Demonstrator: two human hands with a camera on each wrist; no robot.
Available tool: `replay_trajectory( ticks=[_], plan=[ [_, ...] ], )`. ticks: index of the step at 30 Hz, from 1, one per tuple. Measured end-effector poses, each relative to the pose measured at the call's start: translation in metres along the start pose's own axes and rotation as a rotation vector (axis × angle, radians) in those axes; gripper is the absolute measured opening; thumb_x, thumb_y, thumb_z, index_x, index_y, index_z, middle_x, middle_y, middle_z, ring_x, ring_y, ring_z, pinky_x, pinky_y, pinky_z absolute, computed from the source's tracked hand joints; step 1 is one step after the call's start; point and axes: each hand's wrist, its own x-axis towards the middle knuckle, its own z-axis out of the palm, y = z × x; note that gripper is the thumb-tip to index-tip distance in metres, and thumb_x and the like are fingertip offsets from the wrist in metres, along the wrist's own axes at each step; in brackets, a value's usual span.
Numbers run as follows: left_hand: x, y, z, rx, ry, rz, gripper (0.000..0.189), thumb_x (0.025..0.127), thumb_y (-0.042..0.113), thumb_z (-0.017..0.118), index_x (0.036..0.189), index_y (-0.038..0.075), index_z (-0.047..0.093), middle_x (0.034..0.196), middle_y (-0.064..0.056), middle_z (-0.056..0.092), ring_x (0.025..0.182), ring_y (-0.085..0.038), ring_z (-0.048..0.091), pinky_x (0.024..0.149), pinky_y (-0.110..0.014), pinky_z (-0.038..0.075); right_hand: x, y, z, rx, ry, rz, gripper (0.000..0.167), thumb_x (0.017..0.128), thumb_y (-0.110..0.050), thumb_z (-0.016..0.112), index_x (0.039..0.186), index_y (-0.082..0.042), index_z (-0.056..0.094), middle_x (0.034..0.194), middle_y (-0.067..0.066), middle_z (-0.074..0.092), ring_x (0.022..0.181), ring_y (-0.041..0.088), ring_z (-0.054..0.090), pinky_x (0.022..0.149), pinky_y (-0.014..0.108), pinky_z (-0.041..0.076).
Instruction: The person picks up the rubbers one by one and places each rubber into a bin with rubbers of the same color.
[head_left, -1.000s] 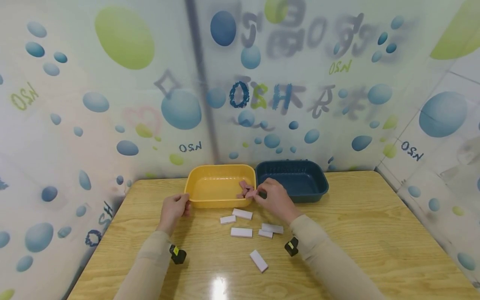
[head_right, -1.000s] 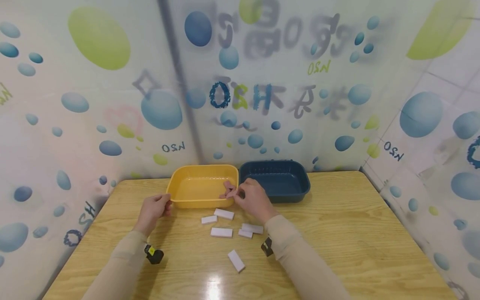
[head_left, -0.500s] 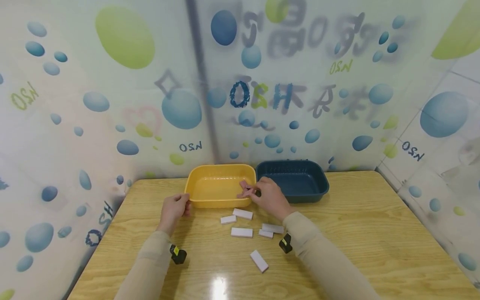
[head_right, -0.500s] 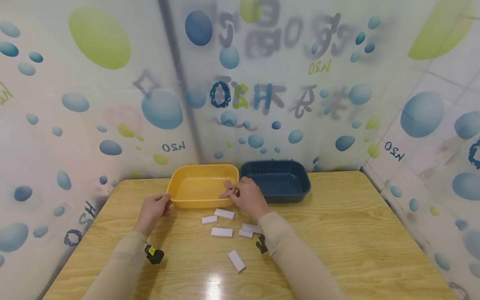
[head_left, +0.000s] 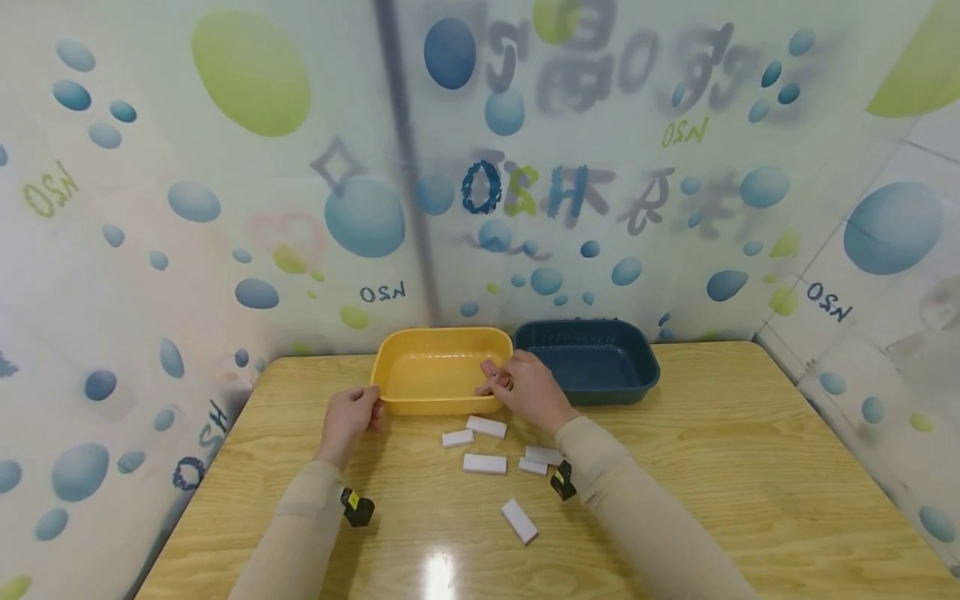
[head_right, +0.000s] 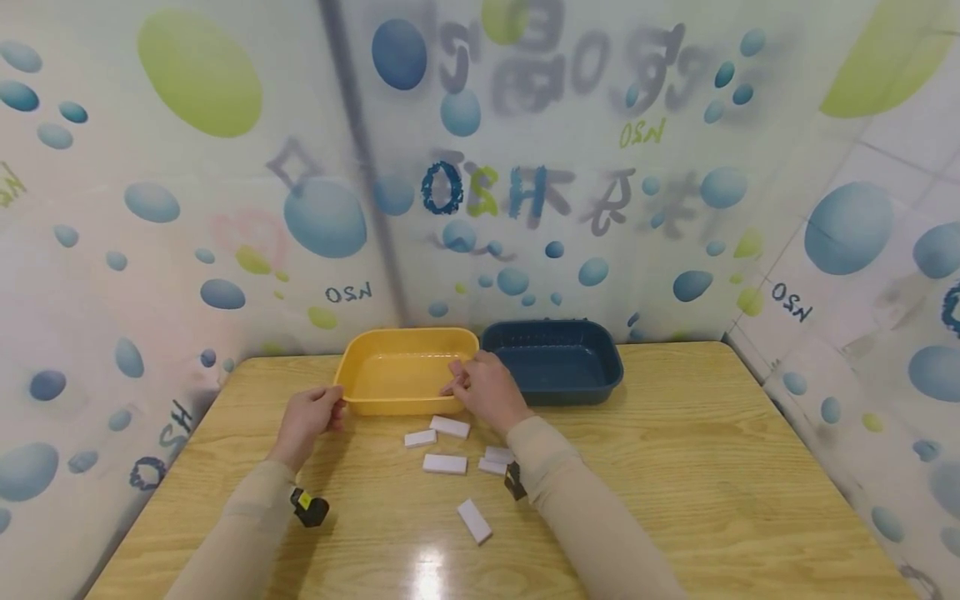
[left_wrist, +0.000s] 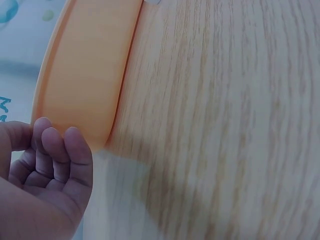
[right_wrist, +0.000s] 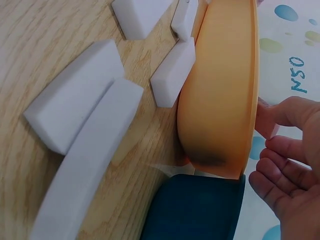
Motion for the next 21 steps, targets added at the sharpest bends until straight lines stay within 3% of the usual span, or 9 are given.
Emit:
replay_trajectory(
  ticks=[10,16,21],
  plan=[
    [0.0,0.001,0.0,-0.004,-0.006,0.003,0.036,0.108,0.024,0.05,0.109,-0.008,0.066,0.074,-0.002,0.062,0.061,-0.011,0.058,0.063,-0.027,0.056,0.013,-0.004,-0.001,0.009,-0.083,0.063,0.023,0.097,-0.015,0.071,0.075,-0.008,0.068,0.085,0.004,0.059,0.086,0.023,0.057,0.085,0.041,0.052],
    [0.001,0.0,-0.001,0.0,-0.007,-0.001,0.036,0.109,0.024,0.05,0.109,-0.008,0.066,0.074,-0.002,0.062,0.062,-0.012,0.059,0.062,-0.026,0.056,0.02,-0.005,0.001,-0.012,-0.116,0.062,0.03,0.103,-0.02,0.063,0.074,-0.011,0.067,0.08,0.002,0.059,0.088,0.023,0.057,0.083,0.039,0.051],
    [0.001,0.0,-0.001,-0.001,-0.006,0.002,0.035,0.108,0.024,0.05,0.108,-0.008,0.066,0.073,-0.002,0.061,0.061,-0.012,0.059,0.062,-0.027,0.056,0.023,-0.006,0.004,0.01,-0.134,0.062,0.027,0.098,-0.012,0.067,0.072,-0.011,0.062,0.078,0.001,0.056,0.089,0.021,0.057,0.079,0.035,0.046]
  ],
)
